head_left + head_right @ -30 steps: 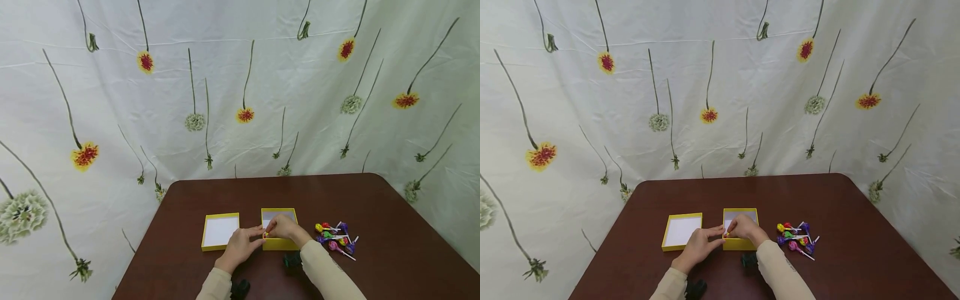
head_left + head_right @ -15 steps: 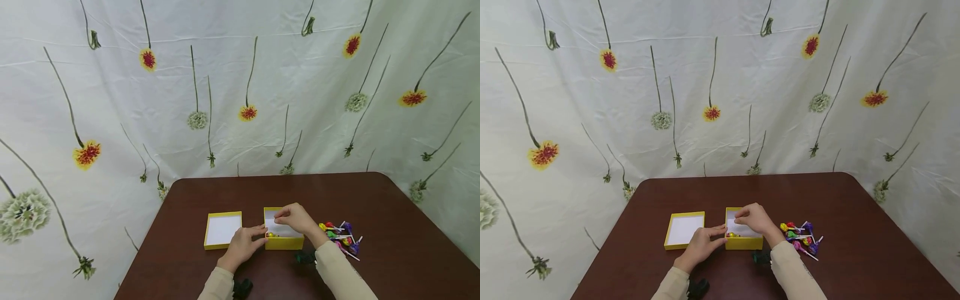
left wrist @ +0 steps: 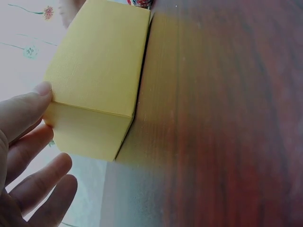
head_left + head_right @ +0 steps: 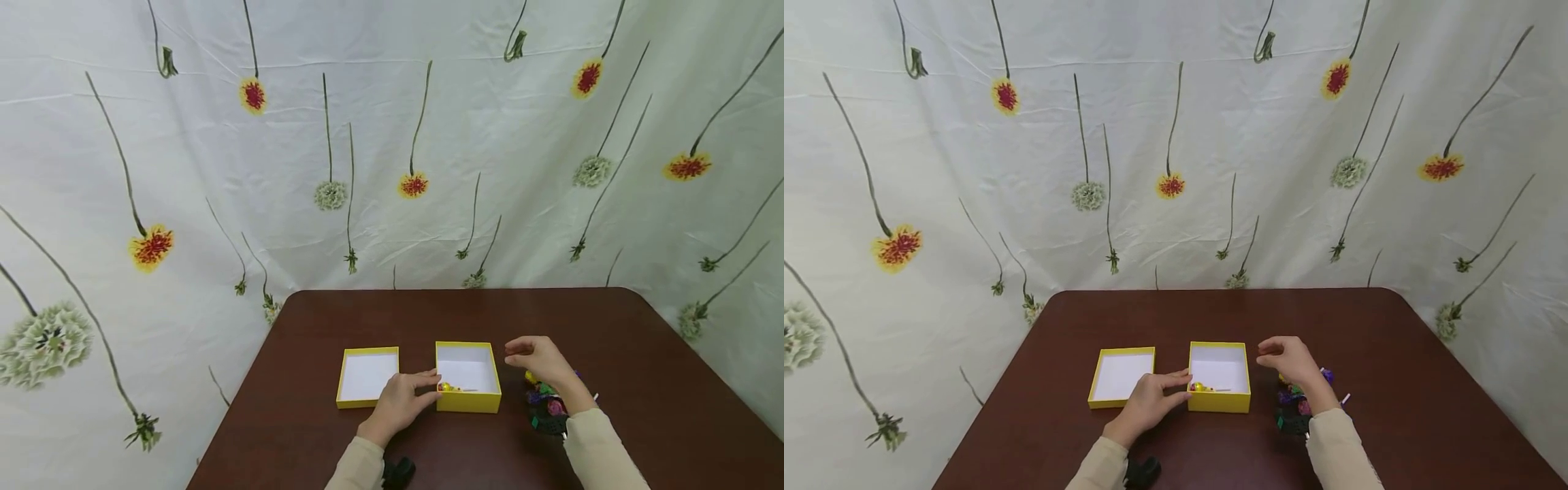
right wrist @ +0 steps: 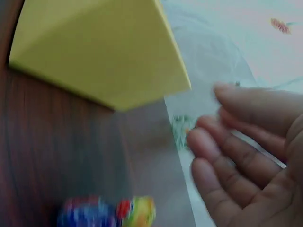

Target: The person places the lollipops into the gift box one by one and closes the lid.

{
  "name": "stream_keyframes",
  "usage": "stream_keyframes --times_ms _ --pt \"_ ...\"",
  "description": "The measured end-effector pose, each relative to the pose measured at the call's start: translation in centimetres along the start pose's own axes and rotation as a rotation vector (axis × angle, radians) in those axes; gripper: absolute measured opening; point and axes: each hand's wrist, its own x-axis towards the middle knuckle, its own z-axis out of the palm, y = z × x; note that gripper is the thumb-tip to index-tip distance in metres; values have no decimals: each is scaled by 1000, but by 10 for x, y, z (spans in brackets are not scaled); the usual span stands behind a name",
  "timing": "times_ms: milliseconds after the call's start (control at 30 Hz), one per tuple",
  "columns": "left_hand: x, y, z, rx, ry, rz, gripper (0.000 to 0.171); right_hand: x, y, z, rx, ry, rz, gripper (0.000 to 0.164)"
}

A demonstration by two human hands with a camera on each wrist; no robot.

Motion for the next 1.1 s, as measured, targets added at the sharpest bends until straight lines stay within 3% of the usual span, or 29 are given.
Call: stream_keyframes --times_ms 333,500,867,1100 --pt "-3 -4 1 -36 -4 -25 36 -10 34 -8 -67 -17 4 28" --pt "-1 -5 2 -40 -4 -19 36 -11 37 -11 -121 -12 -17 28" --pt "2 -1 1 -33 -14 1 36 -12 42 -11 -140 -19 30 25" --pt "0 -1 1 -44 -1 2 36 -10 43 -7 -148 18 5 23"
